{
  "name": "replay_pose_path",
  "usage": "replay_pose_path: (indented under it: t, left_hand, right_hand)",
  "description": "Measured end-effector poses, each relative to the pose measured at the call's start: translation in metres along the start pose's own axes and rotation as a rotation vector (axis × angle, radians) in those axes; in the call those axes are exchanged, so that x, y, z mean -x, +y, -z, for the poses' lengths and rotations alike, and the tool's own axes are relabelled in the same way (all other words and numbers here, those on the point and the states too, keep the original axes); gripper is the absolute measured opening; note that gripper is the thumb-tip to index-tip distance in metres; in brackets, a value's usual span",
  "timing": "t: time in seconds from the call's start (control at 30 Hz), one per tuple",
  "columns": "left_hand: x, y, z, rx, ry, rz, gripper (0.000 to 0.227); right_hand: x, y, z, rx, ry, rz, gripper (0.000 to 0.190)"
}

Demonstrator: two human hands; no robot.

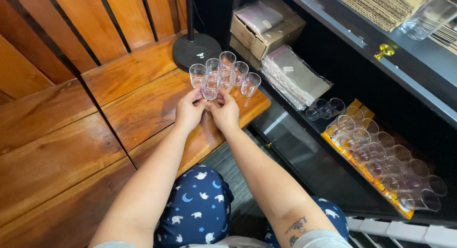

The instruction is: The person sits on the floor and unpacks clear plastic bags containing small glass cups. They remove the cups from the bags and place them onto a nearby wooden bench and a black shelf unit, arranging them in rows.

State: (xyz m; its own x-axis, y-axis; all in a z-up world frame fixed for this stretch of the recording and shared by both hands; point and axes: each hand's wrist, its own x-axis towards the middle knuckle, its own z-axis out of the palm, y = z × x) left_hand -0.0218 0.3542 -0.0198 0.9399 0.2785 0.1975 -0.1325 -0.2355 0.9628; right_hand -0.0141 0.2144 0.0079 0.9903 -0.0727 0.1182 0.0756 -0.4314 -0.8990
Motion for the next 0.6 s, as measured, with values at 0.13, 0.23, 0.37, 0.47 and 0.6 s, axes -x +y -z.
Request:
replay_pose_path:
  t: [0.13,0.23,0.37,0.47,0.6]
  left_hand:
    - [-0.001,-0.006,0.000,-0.002,-0.002,0.010,0.054]
    - [-0.004,-0.001,0.000,0.026,0.020,0.008,0.053]
    - [0.003,-0.003,-0.003,0.130,0.040,0.045,0.051]
    - [0.002,-0.004,-0.003,0.165,0.050,0.052,0.048]
    - [0.008,0.008,-0.002,0.186,0.038,0.034,0.055]
  right_hand:
    - [0.005,-0.005,0.002,-0.044,0.006,-0.010,0.067]
    - [0.006,-0.010,0.005,-0.104,0.007,-0.012,0.064]
    - [0.008,0.001,0.003,-0.233,-0.036,0.004,0.061]
    - [0.004,0.006,0.000,-0.300,-0.054,0.028,0.062]
    - [0.009,0.000,0.007,-0.281,-0.056,0.024,0.067]
